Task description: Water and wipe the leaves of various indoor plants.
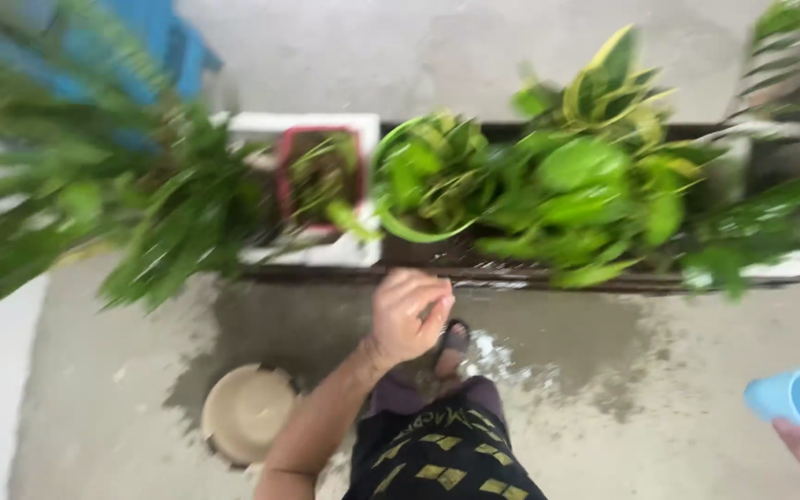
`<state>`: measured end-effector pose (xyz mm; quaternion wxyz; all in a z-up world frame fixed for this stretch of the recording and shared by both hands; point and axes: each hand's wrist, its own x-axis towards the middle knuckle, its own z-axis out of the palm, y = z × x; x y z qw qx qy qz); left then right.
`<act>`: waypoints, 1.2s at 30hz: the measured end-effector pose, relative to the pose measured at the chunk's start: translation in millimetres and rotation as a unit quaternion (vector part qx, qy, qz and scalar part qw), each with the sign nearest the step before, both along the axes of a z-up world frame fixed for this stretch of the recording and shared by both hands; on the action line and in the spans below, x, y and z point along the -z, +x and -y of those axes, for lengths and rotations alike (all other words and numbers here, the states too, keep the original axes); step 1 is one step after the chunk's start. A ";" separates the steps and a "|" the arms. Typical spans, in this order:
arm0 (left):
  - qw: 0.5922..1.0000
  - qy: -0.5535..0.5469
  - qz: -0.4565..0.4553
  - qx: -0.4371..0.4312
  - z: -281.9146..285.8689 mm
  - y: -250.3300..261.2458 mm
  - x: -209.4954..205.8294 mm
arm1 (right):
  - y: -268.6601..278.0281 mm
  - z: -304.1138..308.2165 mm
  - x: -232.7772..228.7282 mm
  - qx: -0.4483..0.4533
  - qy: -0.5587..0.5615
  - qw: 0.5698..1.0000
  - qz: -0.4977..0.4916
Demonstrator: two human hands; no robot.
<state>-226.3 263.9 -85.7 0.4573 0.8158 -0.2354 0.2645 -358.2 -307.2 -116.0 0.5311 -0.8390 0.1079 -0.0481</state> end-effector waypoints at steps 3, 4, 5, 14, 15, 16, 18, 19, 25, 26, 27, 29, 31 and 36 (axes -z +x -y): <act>0.995 -0.020 -0.092 -0.033 -45.4 -62.9 80.8 | -55.1 -27.7 62.2 0.057 0.011 0.997 0.042; 0.976 0.015 -0.207 -0.063 -62.4 -78.4 108.6 | -60.1 -44.3 79.8 0.064 0.017 0.996 0.058; 0.942 0.049 -0.320 -0.091 -78.2 -94.1 135.6 | -65.4 -60.0 96.5 0.071 0.024 0.994 0.074; 0.655 0.195 -0.677 -0.274 -227.6 -346.6 300.6 | -52.1 -189.2 233.9 -0.036 0.225 0.956 -0.182; 0.649 0.183 -0.683 -0.281 -226.5 -368.3 293.1 | -52.0 -204.1 239.2 -0.050 0.218 0.956 -0.188; 0.659 0.119 -0.680 -0.300 -229.4 -385.4 285.0 | -46.9 -224.2 246.8 -0.032 0.229 0.948 -0.220; 0.658 0.051 -0.677 -0.326 -235.8 -414.5 280.8 | -49.7 -264.1 253.3 -0.024 0.233 0.937 -0.258; 0.597 0.068 -0.723 -0.340 -239.5 -426.7 284.8 | -57.3 -283.3 252.4 -0.055 0.224 0.939 -0.256; 0.567 0.043 -0.748 -0.343 -255.3 -457.6 291.2 | -97.7 -373.3 259.4 -0.166 0.141 0.932 -0.289; 0.575 0.021 -0.722 -0.383 -258.6 -462.1 293.2 | -108.0 -388.3 260.2 -0.184 0.143 0.922 -0.308; 0.569 0.011 -0.725 -0.388 -260.8 -461.6 296.7 | -109.8 -402.2 256.7 -0.194 0.137 0.920 -0.313; 0.605 0.000 -0.720 -0.341 -274.4 -457.6 304.7 | -112.7 -437.7 253.4 -0.241 0.062 0.917 -0.311; 0.607 -0.019 -0.711 -0.355 -281.0 -464.1 313.7 | -117.0 -469.6 259.4 -0.269 0.059 0.913 -0.301; 0.618 -0.038 -0.707 -0.342 -314.8 -480.9 330.5 | -128.0 -560.3 304.6 -0.267 0.061 0.917 -0.290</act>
